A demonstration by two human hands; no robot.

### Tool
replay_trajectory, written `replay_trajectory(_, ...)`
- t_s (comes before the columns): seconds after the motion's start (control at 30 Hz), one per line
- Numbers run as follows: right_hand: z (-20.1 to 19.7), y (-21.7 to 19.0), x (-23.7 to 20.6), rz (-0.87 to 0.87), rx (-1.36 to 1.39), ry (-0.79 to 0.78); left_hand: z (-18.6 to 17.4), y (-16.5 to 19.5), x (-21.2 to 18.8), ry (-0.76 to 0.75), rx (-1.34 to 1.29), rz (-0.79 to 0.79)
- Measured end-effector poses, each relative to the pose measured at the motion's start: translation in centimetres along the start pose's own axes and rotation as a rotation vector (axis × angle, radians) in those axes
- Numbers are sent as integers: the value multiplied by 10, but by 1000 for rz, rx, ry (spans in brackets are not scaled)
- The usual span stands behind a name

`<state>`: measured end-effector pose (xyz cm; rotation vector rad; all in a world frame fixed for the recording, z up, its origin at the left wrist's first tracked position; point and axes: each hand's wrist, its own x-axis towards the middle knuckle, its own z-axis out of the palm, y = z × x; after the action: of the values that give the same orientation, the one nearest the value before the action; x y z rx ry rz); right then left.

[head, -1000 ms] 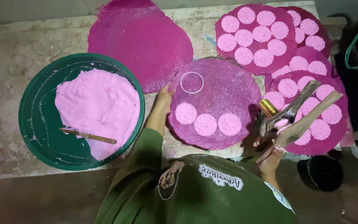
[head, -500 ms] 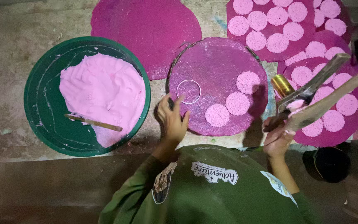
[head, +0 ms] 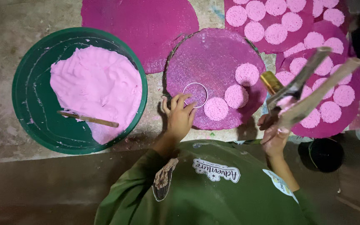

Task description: The person fills a wooden hand press with pink batter from a green basin, presses round batter portions onto magenta mold boards, trims them with a ring cutter, and stacks finished boards onto a woven basket tray.

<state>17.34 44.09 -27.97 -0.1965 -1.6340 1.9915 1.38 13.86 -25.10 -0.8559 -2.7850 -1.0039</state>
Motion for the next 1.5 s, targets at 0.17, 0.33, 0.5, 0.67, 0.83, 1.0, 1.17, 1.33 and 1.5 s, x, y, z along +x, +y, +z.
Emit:
replay_trajectory(0.17,9,-36,46,223,-460,-442,-28,-2,52,63,-626,12)
replay_trajectory(0.33,65,-64,110,1175,-515,-794,-35,3,104,-180,-2348,-33)
replay_trajectory(0.5,130,-99,165,974,-939,-1000,-27,-10,115,131,-2557,31)
replay_trajectory(0.67,179,-94,167,727,-1249,-1036,-17,-46,114,295,-2534,57)
replay_trajectory(0.83,192,-85,152,394,-1120,-1090,-13,-67,102,384,-2404,18)
replay_trajectory(1.0,185,-96,156,675,-1338,-1075,8,-54,101,431,-2432,-117)
replay_trajectory(1.17,180,-104,165,552,-1453,-988,18,-41,123,442,-2441,-174)
replay_trajectory(1.33,182,-89,160,257,-1357,-915,-4,-50,142,411,-2360,-140)
replay_trajectory(1.5,187,-69,148,340,-1207,-928,-22,-61,133,462,-2285,-250)
